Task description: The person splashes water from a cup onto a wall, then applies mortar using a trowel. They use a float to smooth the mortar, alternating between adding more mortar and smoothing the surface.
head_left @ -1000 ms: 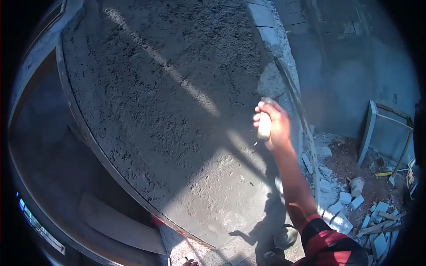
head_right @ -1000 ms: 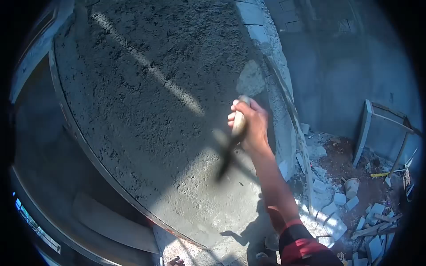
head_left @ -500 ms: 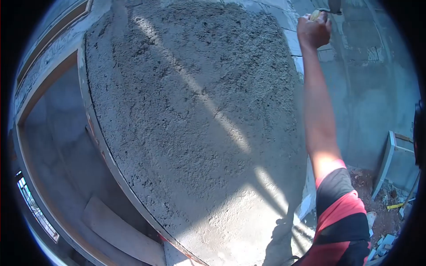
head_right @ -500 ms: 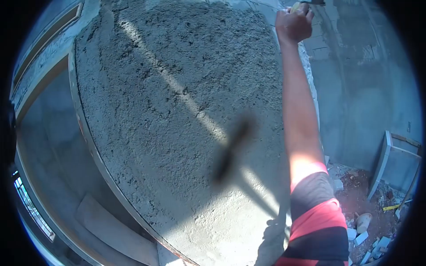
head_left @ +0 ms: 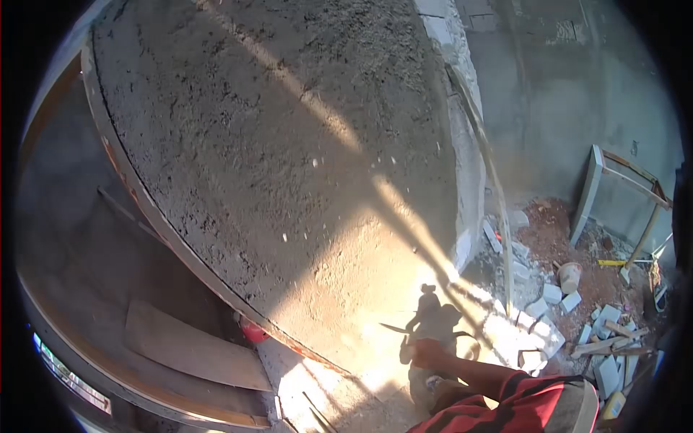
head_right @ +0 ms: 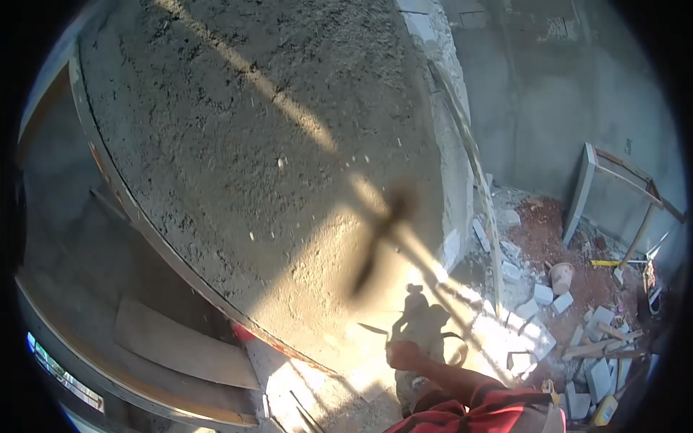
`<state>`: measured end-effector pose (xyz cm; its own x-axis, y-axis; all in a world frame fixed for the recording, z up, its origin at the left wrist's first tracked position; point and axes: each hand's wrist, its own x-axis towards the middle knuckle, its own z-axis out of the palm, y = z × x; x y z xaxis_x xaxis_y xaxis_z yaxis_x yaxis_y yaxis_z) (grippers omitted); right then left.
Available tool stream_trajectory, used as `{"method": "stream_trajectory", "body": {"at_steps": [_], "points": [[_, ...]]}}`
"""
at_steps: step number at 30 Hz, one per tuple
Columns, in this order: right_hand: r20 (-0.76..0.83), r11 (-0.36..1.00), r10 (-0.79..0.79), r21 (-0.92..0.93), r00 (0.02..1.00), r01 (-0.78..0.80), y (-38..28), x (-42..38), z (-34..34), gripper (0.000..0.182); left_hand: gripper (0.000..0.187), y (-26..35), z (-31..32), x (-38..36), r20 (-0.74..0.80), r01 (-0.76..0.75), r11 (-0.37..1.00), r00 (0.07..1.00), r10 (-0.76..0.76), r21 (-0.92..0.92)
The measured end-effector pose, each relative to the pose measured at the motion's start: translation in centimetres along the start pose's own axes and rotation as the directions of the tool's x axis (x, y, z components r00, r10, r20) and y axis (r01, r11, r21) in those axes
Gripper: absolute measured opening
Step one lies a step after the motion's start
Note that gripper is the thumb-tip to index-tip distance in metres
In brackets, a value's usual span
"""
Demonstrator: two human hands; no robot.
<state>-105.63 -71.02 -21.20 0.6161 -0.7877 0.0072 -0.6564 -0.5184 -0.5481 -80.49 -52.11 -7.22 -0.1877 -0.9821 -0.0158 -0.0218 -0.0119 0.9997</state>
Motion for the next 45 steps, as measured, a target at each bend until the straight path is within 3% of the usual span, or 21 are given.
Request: {"method": "stream_trajectory", "body": {"at_steps": [1,2,3,5,6,7,10,13,17,18,21,25,28,30,32,33,34,36,38,43,45], "points": [[0.018,0.984,0.108,-0.143,0.994,-0.104,7.2,-6.3,6.2,0.042,0.028,1.4,1.6,-1.4,0.068,-0.042,0.999,0.997,0.045,-0.034],[-0.025,0.842,0.535,-0.075,0.845,-0.535,9.8,-14.6,8.2,0.033,0.028,3.2,3.3,-3.0,0.129,-0.087,0.992,0.987,0.098,-0.089],[0.037,0.755,0.638,-0.223,0.769,-0.616,14.7,-22.7,10.9,0.046,0.028,5.0,4.8,-4.8,0.183,-0.150,0.975,0.966,0.180,-0.167],[-0.137,0.287,0.955,0.188,0.264,-0.939,17.0,-42.1,12.9,0.025,0.028,9.5,7.6,-7.3,0.215,-0.298,0.865,0.888,0.406,-0.403],[-0.341,0.079,0.939,0.356,-0.051,-0.931,9.9,-47.7,8.4,0.031,0.029,12.0,8.7,-8.1,0.180,-0.371,0.757,0.827,0.533,-0.538],[-0.218,-0.176,0.936,0.388,-0.276,-0.905,10.9,-56.0,9.1,0.043,0.029,14.1,9.4,-8.6,0.120,-0.423,0.635,0.766,0.632,-0.646],[-0.203,-0.430,0.850,0.265,-0.486,-0.863,5.0,-71.4,6.5,0.048,0.023,18.2,10.5,-8.7,-0.048,-0.471,0.521,0.773,0.633,-0.712],[-0.166,-0.467,0.864,0.085,-0.474,-0.880,-0.1,-77.2,6.3,0.054,0.016,19.3,13.9,-9.1,-0.268,-0.482,0.462,0.849,0.455,-0.744],[-0.052,-0.339,0.940,-0.079,-0.336,-0.937,1.1,-75.0,8.4,0.062,0.014,17.7,15.1,-6.3,-0.209,-0.472,0.337,0.781,0.588,-0.814],[0.171,-0.266,0.945,-0.094,-0.279,-0.959,3.9,-74.7,9.5,0.060,0.015,17.3,15.8,-5.1,-0.234,-0.521,0.288,0.722,0.651,-0.804],[-0.162,0.336,0.921,-0.136,0.355,-0.932,6.2,-64.6,10.1,0.026,0.021,18.0,19.0,-3.2,-0.364,-0.558,0.240,0.754,0.546,-0.795],[0.019,0.541,0.840,0.043,0.542,-0.840,12.0,-47.1,9.0,0.021,0.023,15.0,23.0,0.3,-0.552,-0.663,0.151,0.710,0.437,-0.733],[0.017,0.645,0.764,0.020,0.645,-0.764,13.9,-37.6,9.6,0.025,0.024,10.2,19.1,1.0,-0.086,-0.385,0.494,0.847,0.525,-0.779],[0.061,0.767,0.637,0.052,0.769,-0.640,15.1,-32.8,11.6,0.033,0.028,5.5,15.2,-0.3,0.274,-0.098,0.794,0.907,0.319,-0.600],[0.229,0.757,0.634,0.013,0.739,-0.654,12.6,-28.4,12.4,0.034,0.032,0.6,12.2,-2.5,0.236,0.283,0.892,0.949,-0.208,-0.352],[0.308,0.754,0.628,-0.013,0.714,-0.657,11.5,-26.7,13.3,0.035,0.033,-2.0,10.2,-3.7,0.089,0.522,0.814,0.851,-0.518,-0.255],[0.359,0.809,0.543,0.015,0.759,-0.587,11.2,-26.5,15.1,0.031,0.037,-8.9,9.1,-6.4,-0.186,0.511,0.859,0.843,-0.505,-0.020],[0.445,0.829,0.465,0.086,0.766,-0.553,8.7,-25.8,17.8,0.027,0.037,-17.6,4.9,-10.6,-0.581,0.779,0.600,0.578,-0.573,0.182],[0.537,0.758,0.504,0.100,0.677,-0.644,5.2,-24.3,21.5,0.029,0.039,-26.1,-0.4,-14.5,-0.720,0.805,0.591,0.380,-0.581,-0.052],[0.666,0.631,0.583,-0.012,0.465,-0.776,0.8,-28.0,35.4,0.029,0.050,-51.2,-14.3,-23.6,-0.580,0.877,0.391,0.170,-0.797,-0.279],[0.697,0.564,0.628,-0.100,0.346,-0.820,-1.3,-29.5,40.6,0.028,0.057,-62.3,-19.0,-27.4,-0.644,0.956,0.294,0.230,-0.730,0.008]]}}
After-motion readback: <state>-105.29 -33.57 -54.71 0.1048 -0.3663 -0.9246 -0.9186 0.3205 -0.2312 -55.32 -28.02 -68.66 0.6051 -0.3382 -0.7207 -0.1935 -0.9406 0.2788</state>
